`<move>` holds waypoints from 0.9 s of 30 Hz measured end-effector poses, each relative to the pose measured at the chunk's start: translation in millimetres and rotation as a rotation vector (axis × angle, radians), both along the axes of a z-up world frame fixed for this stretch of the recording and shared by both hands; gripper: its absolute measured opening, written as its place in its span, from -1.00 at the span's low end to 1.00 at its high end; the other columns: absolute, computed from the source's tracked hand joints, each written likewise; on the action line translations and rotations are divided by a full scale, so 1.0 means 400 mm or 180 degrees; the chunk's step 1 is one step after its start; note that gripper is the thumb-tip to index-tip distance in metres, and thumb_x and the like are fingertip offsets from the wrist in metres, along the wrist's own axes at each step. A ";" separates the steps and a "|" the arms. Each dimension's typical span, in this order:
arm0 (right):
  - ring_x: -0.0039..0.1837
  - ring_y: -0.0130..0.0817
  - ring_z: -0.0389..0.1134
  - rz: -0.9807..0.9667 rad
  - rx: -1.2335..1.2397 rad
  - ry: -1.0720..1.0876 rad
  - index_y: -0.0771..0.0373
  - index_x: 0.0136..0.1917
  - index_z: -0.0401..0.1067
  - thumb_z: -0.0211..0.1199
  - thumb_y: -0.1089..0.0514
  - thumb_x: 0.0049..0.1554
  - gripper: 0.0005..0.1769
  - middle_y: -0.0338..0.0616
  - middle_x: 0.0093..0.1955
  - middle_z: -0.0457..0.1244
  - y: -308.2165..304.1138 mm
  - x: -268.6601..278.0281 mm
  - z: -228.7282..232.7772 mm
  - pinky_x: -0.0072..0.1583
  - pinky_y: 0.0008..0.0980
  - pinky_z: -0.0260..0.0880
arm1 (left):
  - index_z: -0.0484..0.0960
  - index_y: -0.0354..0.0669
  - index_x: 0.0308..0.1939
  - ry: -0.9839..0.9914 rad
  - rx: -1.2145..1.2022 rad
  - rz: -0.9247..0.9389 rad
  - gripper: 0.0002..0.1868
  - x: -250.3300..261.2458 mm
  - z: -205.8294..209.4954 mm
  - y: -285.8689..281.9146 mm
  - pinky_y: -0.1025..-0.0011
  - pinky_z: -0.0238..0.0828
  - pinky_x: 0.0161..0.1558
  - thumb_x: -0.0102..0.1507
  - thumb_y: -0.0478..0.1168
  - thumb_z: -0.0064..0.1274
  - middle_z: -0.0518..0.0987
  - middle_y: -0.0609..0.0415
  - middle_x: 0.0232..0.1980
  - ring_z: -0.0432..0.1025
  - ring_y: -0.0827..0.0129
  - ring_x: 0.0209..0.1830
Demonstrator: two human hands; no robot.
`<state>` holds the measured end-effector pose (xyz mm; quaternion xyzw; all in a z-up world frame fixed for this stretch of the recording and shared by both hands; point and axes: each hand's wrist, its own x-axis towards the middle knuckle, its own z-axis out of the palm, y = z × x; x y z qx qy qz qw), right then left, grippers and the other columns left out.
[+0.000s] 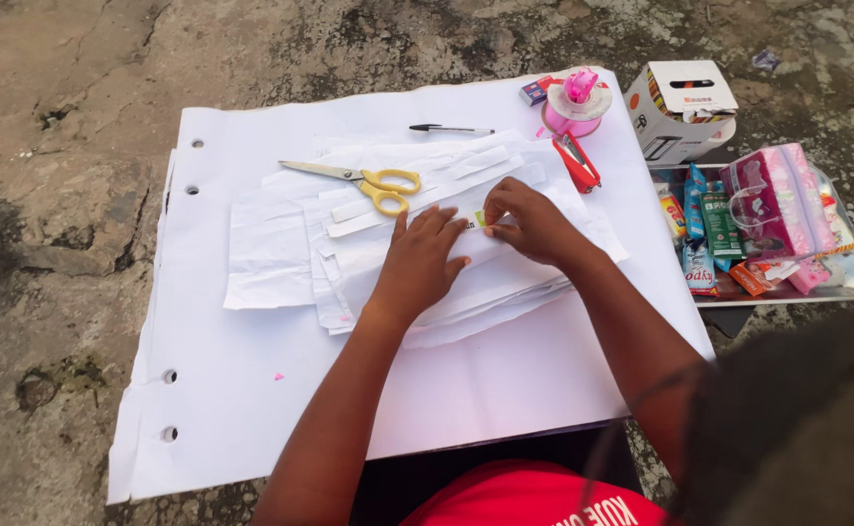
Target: The person walks to a table, picks up a small cardboard box, moves a plastic chair, and then uses a stapler to join together several folded strips of white paper.
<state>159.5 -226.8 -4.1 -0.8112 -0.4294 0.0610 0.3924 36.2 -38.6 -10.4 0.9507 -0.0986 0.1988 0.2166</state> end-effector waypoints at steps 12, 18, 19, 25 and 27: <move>0.00 -0.31 0.40 0.0065 0.0128 0.0367 0.28 -0.12 0.44 0.45 0.27 0.00 -0.78 -0.19 -0.06 0.34 0.001 0.032 -0.016 0.09 -0.35 0.41 | 0.64 -0.14 0.18 -0.0125 -0.0364 0.0191 -0.56 -0.020 -0.027 -0.002 -0.07 0.12 0.39 0.23 -0.14 0.24 0.54 0.00 0.24 0.38 0.09 0.27; 0.02 -0.21 0.40 -0.0076 -0.0158 -0.0176 0.22 -0.14 0.56 0.51 0.13 0.03 -0.81 -0.15 -0.11 0.38 0.040 0.091 -0.005 0.09 -0.27 0.37 | 0.69 -0.14 0.08 -0.0291 -0.0750 0.0155 -0.69 -0.013 -0.043 0.003 0.04 0.21 0.35 0.25 -0.24 0.17 0.60 0.03 0.15 0.43 0.15 0.17; 0.02 -0.21 0.41 0.0004 -0.0121 -0.0237 0.21 -0.13 0.55 0.50 0.12 0.03 -0.80 -0.16 -0.11 0.38 0.063 0.102 -0.006 0.10 -0.27 0.39 | 0.69 -0.15 0.07 -0.0316 -0.0764 0.0164 -0.69 -0.012 -0.044 0.002 0.03 0.20 0.34 0.24 -0.25 0.17 0.60 0.03 0.14 0.44 0.14 0.16; 0.09 -0.14 0.40 0.0216 -0.0388 -0.0632 0.18 0.06 0.52 0.52 0.08 -0.05 -0.58 -0.10 0.00 0.34 0.277 0.134 -0.031 0.12 -0.19 0.40 | 0.72 -0.09 0.03 -0.0382 -0.0790 0.0251 -0.71 -0.010 -0.053 0.002 -0.12 0.13 0.40 0.21 -0.26 0.20 0.62 0.08 0.10 0.46 0.15 0.14; 0.15 -0.04 0.34 0.0245 -0.0578 -0.0901 0.21 0.16 0.50 0.58 0.08 -0.13 -0.41 -0.03 0.06 0.31 0.339 0.146 -0.030 0.14 -0.12 0.36 | 0.73 -0.09 0.03 -0.0404 -0.0802 0.0233 -0.70 -0.010 -0.055 0.005 -0.14 0.13 0.40 0.20 -0.26 0.21 0.61 0.06 0.10 0.45 0.14 0.14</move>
